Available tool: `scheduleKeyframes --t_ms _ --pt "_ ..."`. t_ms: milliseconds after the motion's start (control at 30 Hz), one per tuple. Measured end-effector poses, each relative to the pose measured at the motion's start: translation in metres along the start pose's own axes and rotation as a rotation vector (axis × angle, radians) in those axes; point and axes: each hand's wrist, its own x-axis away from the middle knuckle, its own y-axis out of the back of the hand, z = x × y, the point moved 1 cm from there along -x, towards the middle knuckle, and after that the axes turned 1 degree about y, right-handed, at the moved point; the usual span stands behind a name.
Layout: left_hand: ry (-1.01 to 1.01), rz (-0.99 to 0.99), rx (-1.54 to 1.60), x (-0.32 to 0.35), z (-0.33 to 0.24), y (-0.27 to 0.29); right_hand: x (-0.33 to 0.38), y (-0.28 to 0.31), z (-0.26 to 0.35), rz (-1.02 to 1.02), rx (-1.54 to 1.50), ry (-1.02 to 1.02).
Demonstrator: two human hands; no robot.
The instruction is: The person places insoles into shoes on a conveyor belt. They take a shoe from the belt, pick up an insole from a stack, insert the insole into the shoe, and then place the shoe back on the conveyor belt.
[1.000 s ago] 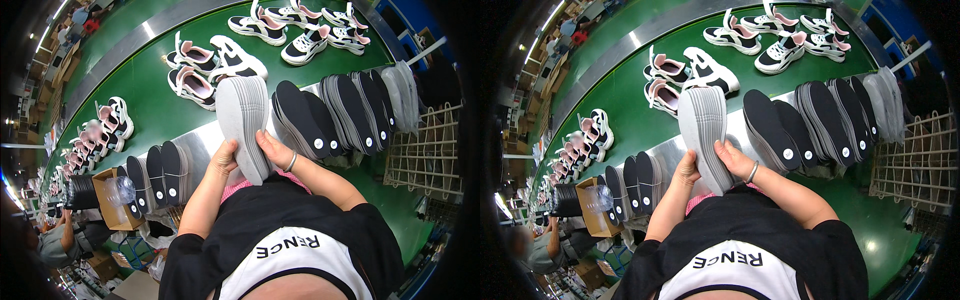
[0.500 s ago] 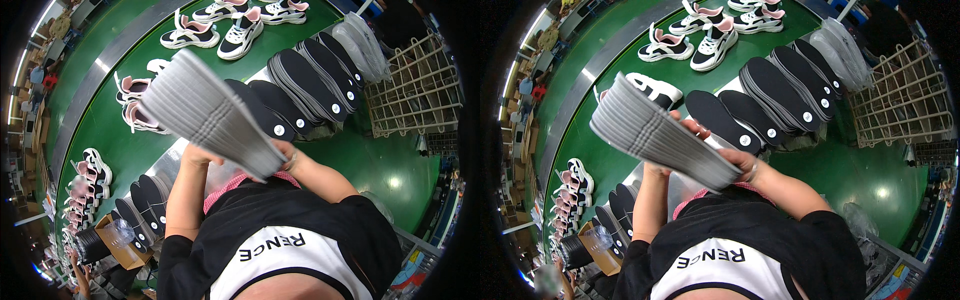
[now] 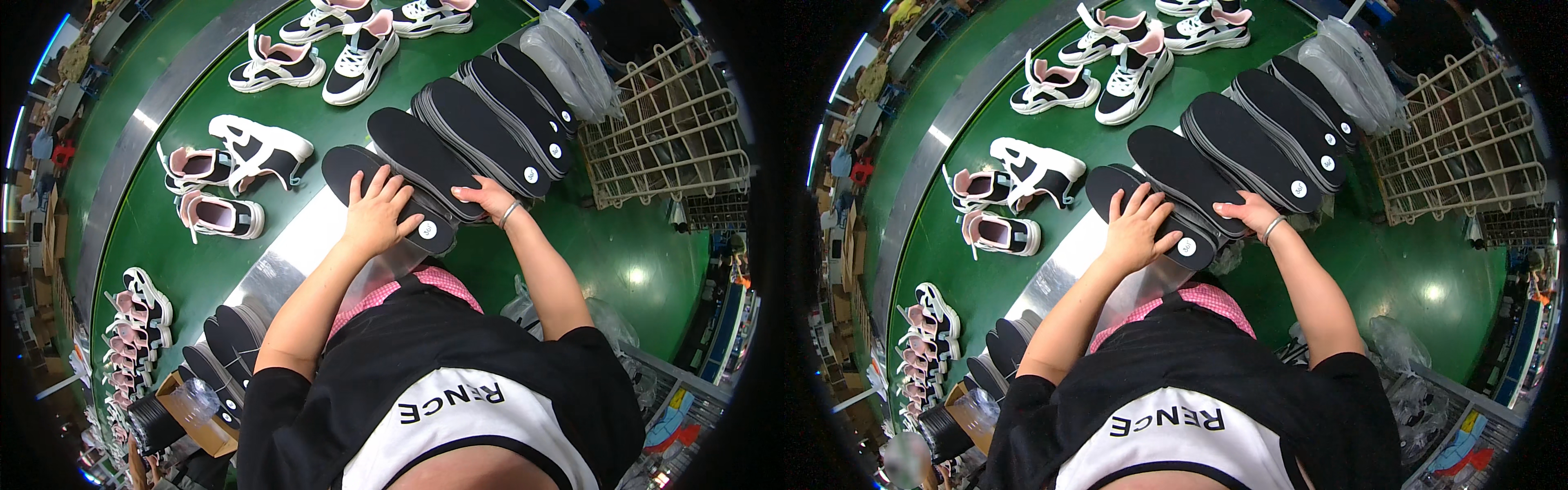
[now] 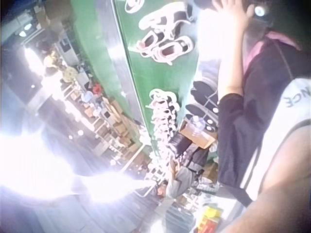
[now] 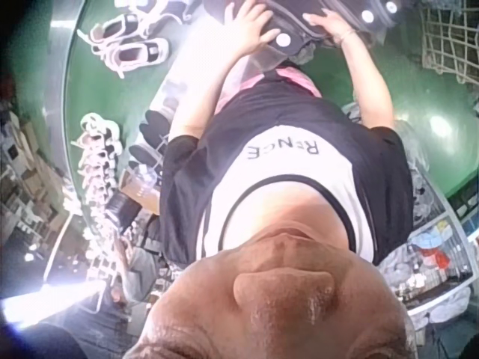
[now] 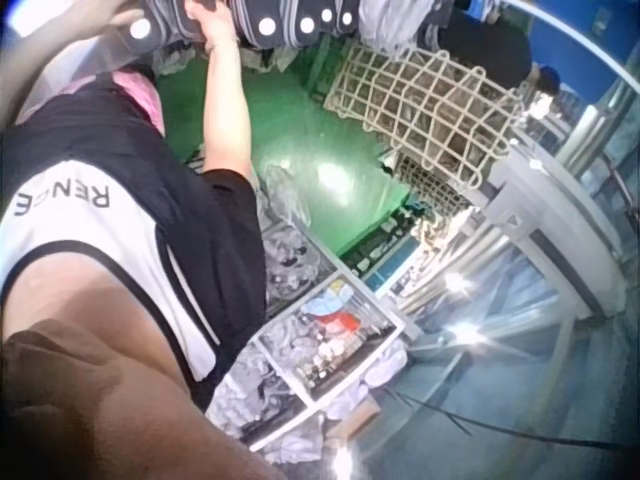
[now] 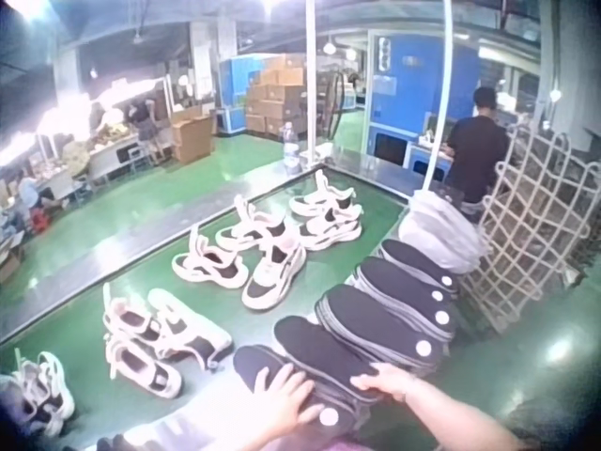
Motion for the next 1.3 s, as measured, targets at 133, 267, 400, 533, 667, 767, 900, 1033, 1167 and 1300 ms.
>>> scheduleKeyframes --t_ms 133,267,400,533,667,767,900,1033,1167,1300 --pt "0.01 0.018 0.004 -0.006 -0.001 -0.001 0.006 -0.007 0.008 -0.055 0.045 0.084" --pt "0.03 0.014 -0.017 -0.005 -0.002 -0.005 0.012 -0.011 0.0 -0.229 0.167 0.175" --pt "0.001 0.013 -0.038 -0.009 0.0 0.0 0.007 -0.01 -0.017 -0.385 0.245 0.189" --pt "-0.021 -0.098 0.06 -0.008 0.004 0.01 0.01 -0.011 -0.026 -0.627 0.471 0.29" --pt "0.017 -0.287 0.316 -0.001 -0.005 0.022 0.07 0.003 -0.073 -0.9 0.495 0.524" --pt "0.034 -0.459 0.337 0.035 -0.001 -0.001 0.115 0.001 -0.128 -0.866 0.454 0.262" --pt "0.158 -0.272 0.177 0.08 0.014 -0.067 0.146 0.005 -0.253 -0.85 0.136 -0.123" --pt "-0.003 -0.188 -0.036 0.099 0.025 -0.107 0.193 0.0 -0.373 -0.88 0.142 -0.448" --pt "-0.009 -0.142 -0.051 0.094 0.024 -0.111 0.246 -0.01 -0.474 -1.089 -0.096 -0.677" --pt "0.003 -0.116 -0.109 0.093 0.033 -0.116 0.28 0.015 -0.501 -1.142 0.038 -0.703"
